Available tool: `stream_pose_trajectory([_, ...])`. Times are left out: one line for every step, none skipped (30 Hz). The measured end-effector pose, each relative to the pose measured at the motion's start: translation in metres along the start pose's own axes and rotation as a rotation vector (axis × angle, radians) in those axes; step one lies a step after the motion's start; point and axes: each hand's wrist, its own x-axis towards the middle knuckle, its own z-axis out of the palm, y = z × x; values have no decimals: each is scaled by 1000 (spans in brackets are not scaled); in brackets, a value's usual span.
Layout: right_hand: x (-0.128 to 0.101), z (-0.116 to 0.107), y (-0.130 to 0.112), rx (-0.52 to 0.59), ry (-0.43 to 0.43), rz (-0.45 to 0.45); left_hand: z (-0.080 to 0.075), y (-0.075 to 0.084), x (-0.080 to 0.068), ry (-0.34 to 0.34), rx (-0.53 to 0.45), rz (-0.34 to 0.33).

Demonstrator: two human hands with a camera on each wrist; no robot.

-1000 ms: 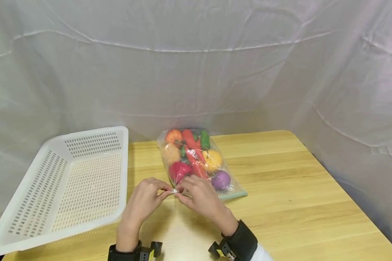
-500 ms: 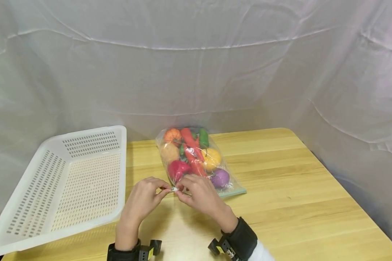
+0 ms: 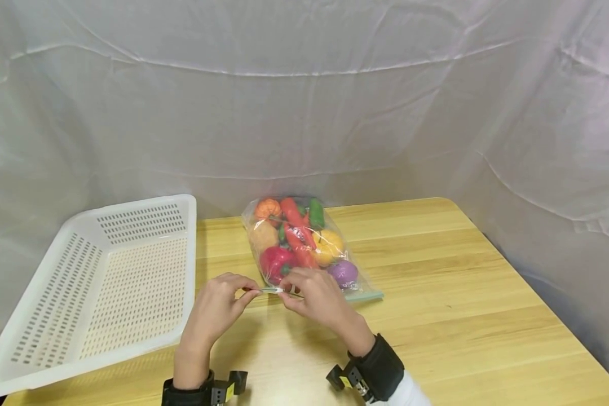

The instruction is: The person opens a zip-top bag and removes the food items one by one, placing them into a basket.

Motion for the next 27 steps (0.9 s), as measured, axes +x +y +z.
stream_pose_trajectory([0,0,0,1,-4,2,0,0,0,0,-1,0])
stream_pose_trajectory([0,0,1,0,-9,5,0,0,0,-1,-1,0])
stream_pose_trajectory([0,-1,1,1,-13,6,-1,0,0,-2,-2,-1])
stream_pose_trajectory([0,-1,2,2,-17,7,-1,0,0,-2,-1,-2])
stream_pose_trajectory([0,-2,3,4,-20,10,-2,-1,0,0,-2,-2])
stream_pose_trajectory([0,-3,4,6,-24,12,-2,-1,0,3,-3,-4])
stream_pose_trajectory([0,-4,5,8,-27,13,-3,-1,-1,7,-3,-4])
stream_pose_trajectory([-1,-5,7,12,-29,16,-4,-2,-1,13,-1,-5])
stream_pose_trajectory([-1,-6,8,19,-31,20,-5,-2,-1,18,-1,-8])
stream_pose_trajectory([-1,-7,10,26,-32,27,-7,-3,-2,26,1,-11])
stream_pose_trajectory([-1,-9,11,37,-34,33,-8,-3,-2,32,2,-15])
stream_pose_trajectory([-2,-10,13,46,-35,38,-9,-4,-3,36,4,-19])
stream_pose_trajectory([-2,-11,15,58,-35,45,-9,-5,-3,39,6,-22])
stream_pose_trajectory([-2,-13,16,69,-37,51,-10,-5,-3,40,7,-25])
stream_pose_trajectory([-3,-14,17,79,-40,55,-10,-6,-4,40,6,-28])
stream_pose_trajectory([-3,-15,19,83,-43,57,-11,-6,-4,40,7,-31])
stream_pose_trajectory([-4,-16,20,87,-46,57,-11,-7,-4,42,8,-33])
stream_pose_trajectory([-4,-16,21,86,-47,56,-11,-7,-5,45,8,-33])
stream_pose_trajectory([-4,-17,22,86,-47,53,-11,-8,-5,49,10,-31])
stream_pose_trajectory([-4,-18,23,78,-46,51,-12,-9,-5,54,12,-28])
stream_pose_trajectory([-4,-18,24,73,-47,49,-12,-10,-5,60,12,-26])
stream_pose_trajectory([-4,-19,25,67,-44,45,-12,-10,-5,67,13,-23])
stream_pose_trajectory([-4,-19,25,64,-40,42,-13,-11,-6,76,13,-18])
stream_pose_trajectory([-4,-20,26,58,-36,41,-13,-11,-6,82,14,-15])
stream_pose_trajectory([-4,-20,27,53,-35,42,-14,-12,-6,87,17,-11])
stream_pose_trajectory([-5,-21,27,48,-34,43,-14,-12,-6,91,16,-9])
stream_pose_trajectory([-5,-21,28,37,-30,42,-15,-12,-5,94,16,-7])
